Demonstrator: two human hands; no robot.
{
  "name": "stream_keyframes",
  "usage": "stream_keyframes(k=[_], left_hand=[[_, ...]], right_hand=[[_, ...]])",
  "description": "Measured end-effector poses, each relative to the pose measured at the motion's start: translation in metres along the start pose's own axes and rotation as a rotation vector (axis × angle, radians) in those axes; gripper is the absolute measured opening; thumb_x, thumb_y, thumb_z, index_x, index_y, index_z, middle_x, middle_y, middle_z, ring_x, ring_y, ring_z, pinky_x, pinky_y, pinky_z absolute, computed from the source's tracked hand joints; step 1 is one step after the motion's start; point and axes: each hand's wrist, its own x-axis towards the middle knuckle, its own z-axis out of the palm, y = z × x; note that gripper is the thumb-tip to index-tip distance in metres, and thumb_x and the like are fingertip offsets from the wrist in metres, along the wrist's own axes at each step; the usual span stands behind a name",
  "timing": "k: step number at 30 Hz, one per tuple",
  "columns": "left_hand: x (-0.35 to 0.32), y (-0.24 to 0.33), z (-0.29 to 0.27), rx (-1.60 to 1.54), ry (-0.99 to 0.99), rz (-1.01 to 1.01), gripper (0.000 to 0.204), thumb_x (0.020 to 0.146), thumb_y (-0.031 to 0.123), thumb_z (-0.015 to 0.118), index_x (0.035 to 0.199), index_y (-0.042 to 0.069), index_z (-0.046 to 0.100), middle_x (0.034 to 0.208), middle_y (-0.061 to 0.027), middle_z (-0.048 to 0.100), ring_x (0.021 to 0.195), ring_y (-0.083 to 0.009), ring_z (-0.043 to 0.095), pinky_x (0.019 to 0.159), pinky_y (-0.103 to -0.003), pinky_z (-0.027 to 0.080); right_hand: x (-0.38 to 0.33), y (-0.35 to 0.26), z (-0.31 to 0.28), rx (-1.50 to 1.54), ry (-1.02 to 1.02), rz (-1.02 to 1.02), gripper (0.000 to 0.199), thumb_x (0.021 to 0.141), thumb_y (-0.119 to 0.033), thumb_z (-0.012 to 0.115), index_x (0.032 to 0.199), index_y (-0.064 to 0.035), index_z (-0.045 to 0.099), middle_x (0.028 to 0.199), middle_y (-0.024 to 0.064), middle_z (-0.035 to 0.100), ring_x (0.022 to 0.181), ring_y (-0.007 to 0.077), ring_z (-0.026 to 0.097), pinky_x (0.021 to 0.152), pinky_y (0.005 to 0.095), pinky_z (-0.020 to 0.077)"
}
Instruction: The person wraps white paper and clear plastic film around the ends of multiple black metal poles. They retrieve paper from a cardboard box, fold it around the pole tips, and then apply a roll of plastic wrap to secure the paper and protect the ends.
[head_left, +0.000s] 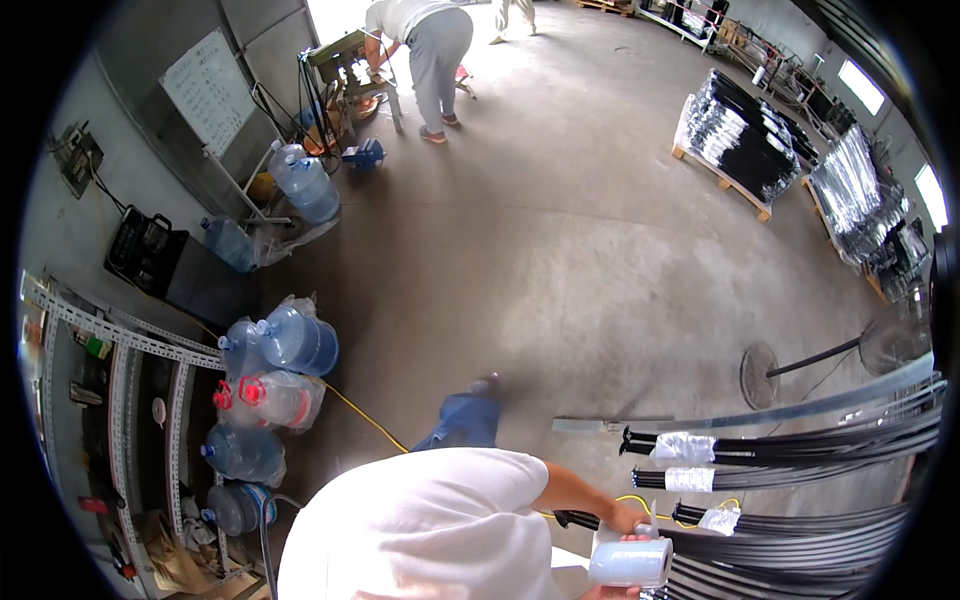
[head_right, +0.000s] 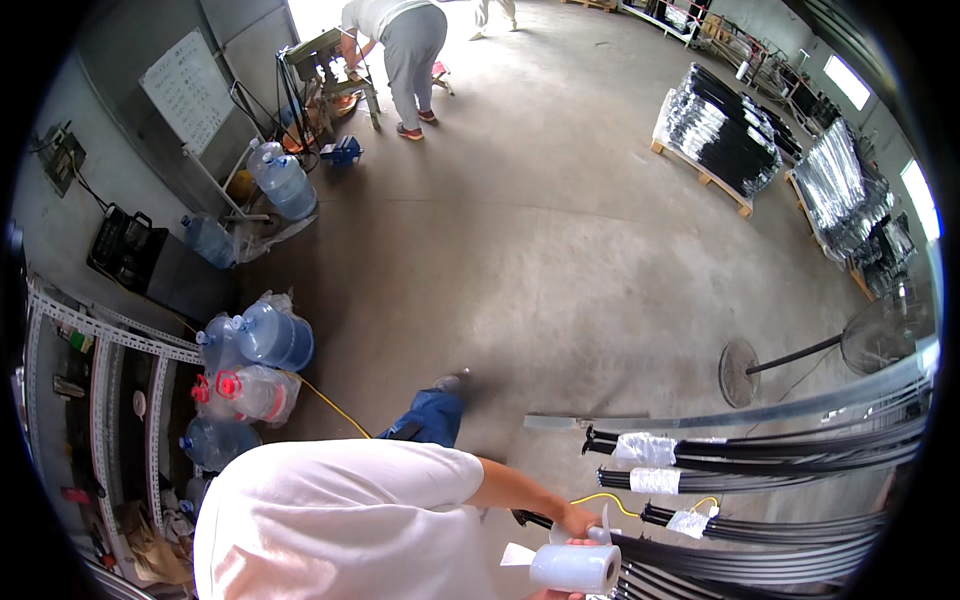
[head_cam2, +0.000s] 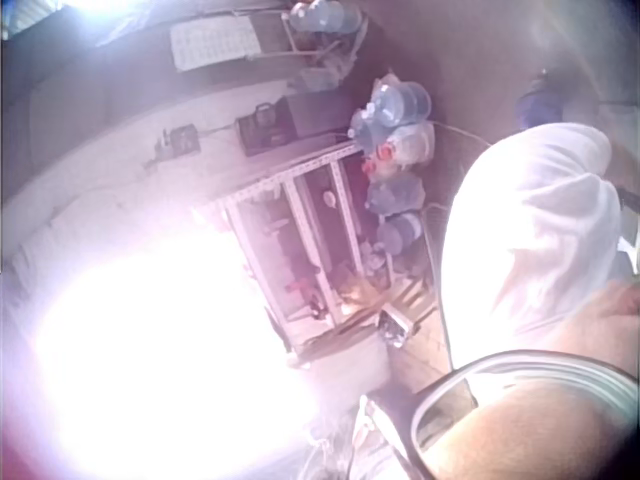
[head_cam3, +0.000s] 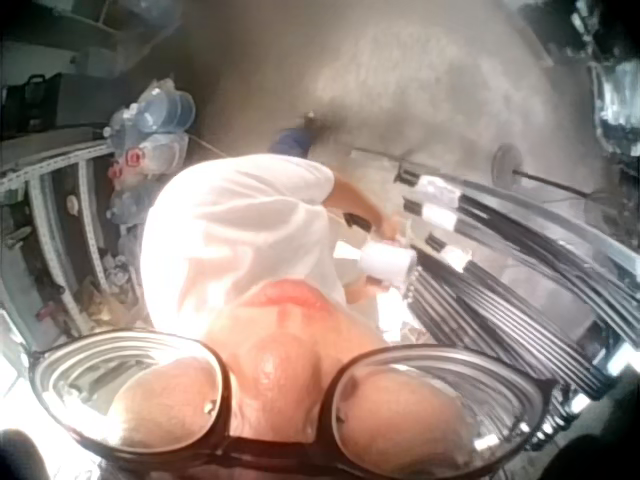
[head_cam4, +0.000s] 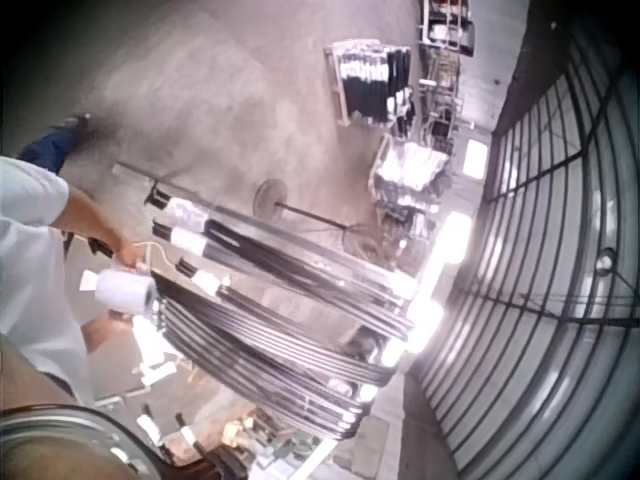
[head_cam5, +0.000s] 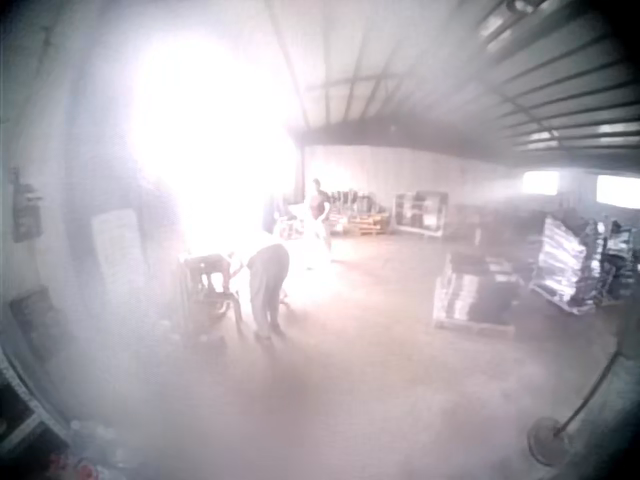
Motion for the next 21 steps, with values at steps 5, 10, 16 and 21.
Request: stream_keyframes(k=[5,10,16,21], left_hand=[[-0.025,0.053,0.036,0.121,1.138,0.538,0.083,0.061,0.056,0.059,0.124,0.01,0.032,0.119,-0.01,0.038,0.107,-0.0254,0.04,0.09,-0.04,0.027],[-0.069,0.076,-0.024,0.098,0.633,0.361,0.072,0.062,0.041,0.065,0.119,0.006,0.039,0.112,-0.0111,0.046,0.101,-0.0217,0.046,0.087,-0.038,0.034],[-0.036,0.03,-0.061,-0.094,-0.069,-0.019,0.036,0.067,0.011,0.065,0.099,0.0,0.053,0.085,-0.0065,0.06,0.076,-0.0134,0.056,0.067,-0.028,0.046],[-0.07,0.056,-0.054,-0.031,-0.075,0.005,0.037,0.065,0.006,0.066,0.1,0.0,0.054,0.088,-0.0036,0.059,0.079,-0.0111,0.055,0.073,-0.027,0.044]], right_hand=[[0.034,0.029,0.043,0.07,-0.119,-0.033,0.067,0.074,-0.037,0.043,0.124,0.0047,0.029,0.121,0.0213,0.039,0.11,0.0355,0.04,0.094,0.0465,0.0288],[0.035,0.027,0.076,0.118,-0.082,-0.25,0.068,0.074,-0.038,0.043,0.124,0.0046,0.028,0.121,0.0215,0.039,0.11,0.0359,0.039,0.094,0.0467,0.0285],[-0.025,-0.02,0.028,-0.057,0.57,-0.518,0.062,0.074,-0.032,0.054,0.121,0.0031,0.033,0.118,0.0206,0.042,0.106,0.0359,0.043,0.091,0.045,0.0335],[-0.073,0.001,0.005,0.001,0.731,-0.58,0.067,0.071,-0.033,0.056,0.123,0.0014,0.03,0.114,0.0192,0.045,0.104,0.0401,0.044,0.09,0.0481,0.0352]])
